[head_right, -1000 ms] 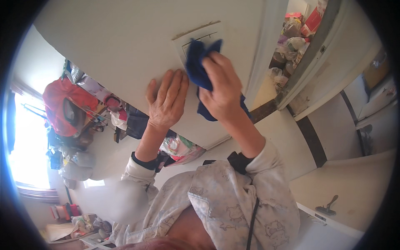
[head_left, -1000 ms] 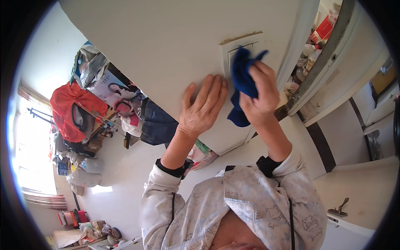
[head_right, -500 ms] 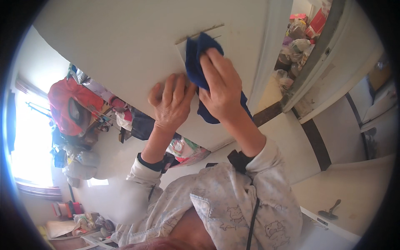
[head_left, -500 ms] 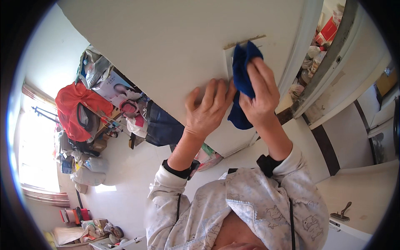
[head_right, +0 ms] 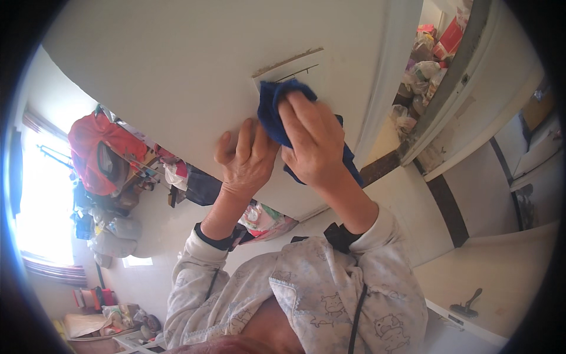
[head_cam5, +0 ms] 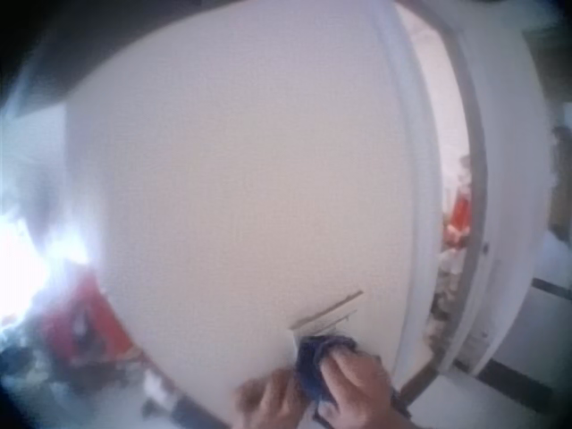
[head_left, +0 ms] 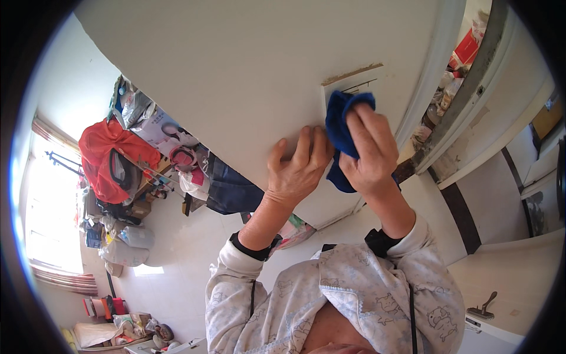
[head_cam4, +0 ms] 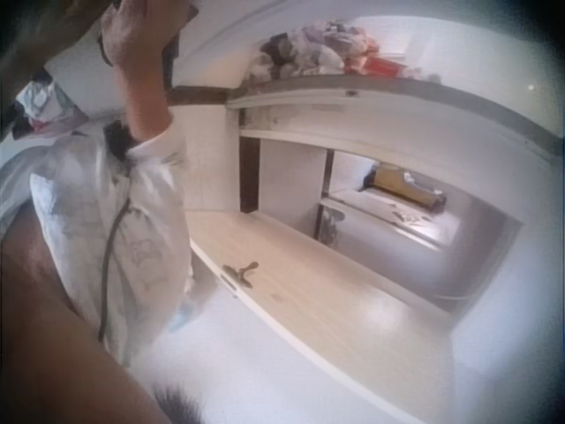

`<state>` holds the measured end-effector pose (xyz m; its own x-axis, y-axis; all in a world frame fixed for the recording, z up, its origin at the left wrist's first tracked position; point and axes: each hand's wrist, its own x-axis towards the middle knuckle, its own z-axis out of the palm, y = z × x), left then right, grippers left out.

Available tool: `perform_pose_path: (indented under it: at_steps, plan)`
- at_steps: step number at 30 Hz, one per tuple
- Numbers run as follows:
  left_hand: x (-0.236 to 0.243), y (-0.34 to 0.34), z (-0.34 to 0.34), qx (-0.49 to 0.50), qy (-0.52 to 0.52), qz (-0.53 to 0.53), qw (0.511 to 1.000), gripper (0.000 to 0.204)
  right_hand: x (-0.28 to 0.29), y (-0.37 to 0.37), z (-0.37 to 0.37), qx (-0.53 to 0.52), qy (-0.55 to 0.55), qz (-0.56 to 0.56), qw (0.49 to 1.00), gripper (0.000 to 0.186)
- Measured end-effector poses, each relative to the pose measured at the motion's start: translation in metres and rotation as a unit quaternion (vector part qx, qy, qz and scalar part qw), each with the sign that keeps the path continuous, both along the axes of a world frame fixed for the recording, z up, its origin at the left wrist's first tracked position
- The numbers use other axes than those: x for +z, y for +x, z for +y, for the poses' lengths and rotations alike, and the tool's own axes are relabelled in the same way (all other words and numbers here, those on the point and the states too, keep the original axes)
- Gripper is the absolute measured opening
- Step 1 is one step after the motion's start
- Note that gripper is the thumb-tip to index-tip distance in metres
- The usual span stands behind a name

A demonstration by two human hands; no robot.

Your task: The person picks up a blue cloth from a cluttered table and walks to a wall. They wipe a wall-mounted light switch repeatedly with the cloth, focusing on the switch plate and surrounding wall area.

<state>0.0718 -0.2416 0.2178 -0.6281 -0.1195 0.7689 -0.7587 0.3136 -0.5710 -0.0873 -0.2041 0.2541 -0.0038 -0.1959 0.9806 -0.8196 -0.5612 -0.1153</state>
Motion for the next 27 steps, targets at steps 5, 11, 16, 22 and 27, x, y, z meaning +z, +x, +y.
perform_pose_path:
  at_steps: [5, 11, 16, 22, 27]
  plan:
    - [-0.002, -0.003, -0.001, 0.003, -0.010, 0.007, 1.000, 0.027, 0.003, -0.005, 0.000, 0.050, -0.059, -0.023, 0.997, 0.036]
    - [-0.002, -0.001, -0.003, -0.021, 0.000, 0.022, 1.000, 0.024, -0.002, -0.001, -0.003, 0.014, -0.003, 0.018, 1.000, 0.052]
    - [-0.001, -0.002, 0.000, 0.014, -0.003, 0.007, 1.000, 0.034, -0.009, -0.015, 0.014, 0.055, 0.057, -0.005, 0.997, 0.054]
    - [0.003, -0.006, 0.002, 0.044, -0.024, 0.002, 0.999, 0.050, -0.002, -0.036, -0.010, -0.014, 0.017, -0.081, 0.997, 0.054]
    - [0.002, -0.005, 0.002, 0.038, -0.016, 0.007, 0.999, 0.049, -0.018, -0.024, 0.002, 0.036, 0.000, -0.046, 0.998, 0.052]
